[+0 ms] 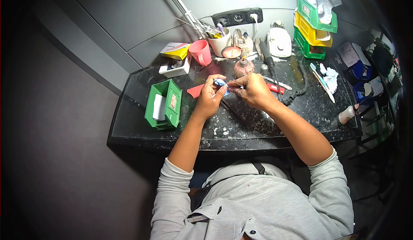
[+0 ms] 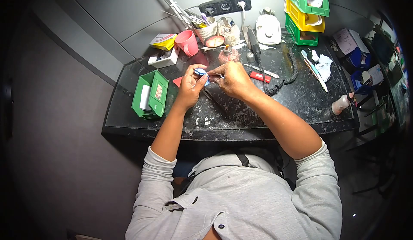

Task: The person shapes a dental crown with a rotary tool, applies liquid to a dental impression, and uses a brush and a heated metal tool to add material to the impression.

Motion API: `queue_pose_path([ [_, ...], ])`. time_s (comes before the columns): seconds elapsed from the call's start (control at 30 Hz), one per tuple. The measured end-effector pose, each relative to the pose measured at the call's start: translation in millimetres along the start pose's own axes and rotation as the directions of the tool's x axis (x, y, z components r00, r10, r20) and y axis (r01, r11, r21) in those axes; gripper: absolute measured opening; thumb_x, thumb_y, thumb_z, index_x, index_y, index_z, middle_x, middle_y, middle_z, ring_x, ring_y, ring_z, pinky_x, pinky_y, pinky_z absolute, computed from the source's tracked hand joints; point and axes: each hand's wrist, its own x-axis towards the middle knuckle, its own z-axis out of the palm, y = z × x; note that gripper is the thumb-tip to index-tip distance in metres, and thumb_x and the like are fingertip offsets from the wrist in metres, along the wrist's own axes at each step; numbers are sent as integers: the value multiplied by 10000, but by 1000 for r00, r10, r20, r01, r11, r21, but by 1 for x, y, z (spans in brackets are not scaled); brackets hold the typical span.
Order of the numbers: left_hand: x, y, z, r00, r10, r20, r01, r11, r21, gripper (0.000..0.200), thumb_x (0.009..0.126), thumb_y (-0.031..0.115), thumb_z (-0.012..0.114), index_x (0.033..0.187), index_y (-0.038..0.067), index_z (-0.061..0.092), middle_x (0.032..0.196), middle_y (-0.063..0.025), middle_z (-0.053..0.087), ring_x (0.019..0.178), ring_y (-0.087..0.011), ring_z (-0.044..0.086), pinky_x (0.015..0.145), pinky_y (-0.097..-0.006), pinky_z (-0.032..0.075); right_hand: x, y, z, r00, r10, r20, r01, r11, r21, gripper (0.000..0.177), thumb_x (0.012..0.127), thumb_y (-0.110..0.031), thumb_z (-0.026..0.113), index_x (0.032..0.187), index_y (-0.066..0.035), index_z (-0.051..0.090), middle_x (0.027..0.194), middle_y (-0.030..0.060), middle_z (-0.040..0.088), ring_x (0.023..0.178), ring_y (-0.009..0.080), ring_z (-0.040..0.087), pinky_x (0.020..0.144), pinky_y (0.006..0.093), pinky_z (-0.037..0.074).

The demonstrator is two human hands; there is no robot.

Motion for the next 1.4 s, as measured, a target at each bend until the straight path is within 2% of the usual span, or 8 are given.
queue_pose_path([
  [0.33,-1,6,-7,993,-112,41,113,993,-44,344,935,22,581,1249,17,440,1006,-72,604,820,-92,597,706,-216,509,2,0,-3,997,57,-51,-59,997,-41,237,808,-123,740,1020,-19,732,848,159,728,702,157,682,680,313,525],
  [0.43,0,-1,-3,999,-44,-8,44,997,-69,336,923,12,599,1216,4,433,998,-101,617,800,-113,619,700,-242,535,2,0,-4,996,60,-71,-60,998,-6,240,799,-134,745,1014,-26,735,833,149,728,694,166,677,680,314,524],
  [0.5,2,-19,-8,999,3,-36,-4,1000,-19,337,917,7,608,1203,3,430,996,-108,619,805,-121,628,688,-252,544,0,-5,-7,999,14,-47,-15,1000,-13,200,791,-130,733,964,-30,740,883,177,717,825,296,708,766,369,534],
  [0.63,2,-23,-11,999,-12,-35,12,1000,-21,357,906,6,632,1192,2,420,1002,-127,626,804,-137,647,677,-267,556,2,0,-6,997,34,-68,-34,999,-1,194,786,-107,722,964,-31,740,879,176,716,820,291,709,756,361,536],
  [0.9,2,1,1,995,-87,39,89,993,-81,290,913,-9,606,1164,6,461,974,-83,643,838,-108,638,669,-240,545,1,2,0,970,-110,-215,90,991,-99,254,769,-168,750,983,-33,733,900,187,711,823,326,700,760,389,540],
  [1.1,2,2,2,996,-70,-59,63,992,-110,298,908,-2,618,1160,-1,460,981,-94,639,829,-115,637,671,-259,560,1,9,0,998,34,-56,-41,990,-138,335,723,-230,800,989,-39,732,892,189,709,819,351,689,748,411,536],
  [1.33,2,2,0,999,-51,-7,50,993,-108,330,891,-22,634,1165,-12,451,1028,-113,639,876,-151,653,684,-297,581,2,12,1,994,-40,-97,24,987,-159,339,718,-232,807,995,-51,734,842,184,703,805,346,686,739,412,532],
  [1.4,2,3,1,999,-50,-17,48,992,-118,328,888,-21,638,1158,-14,452,1010,-115,643,858,-143,651,684,-288,580,2,8,0,996,39,-80,-52,984,-170,333,723,-230,805,993,-48,733,845,180,702,804,346,685,745,410,529],
])
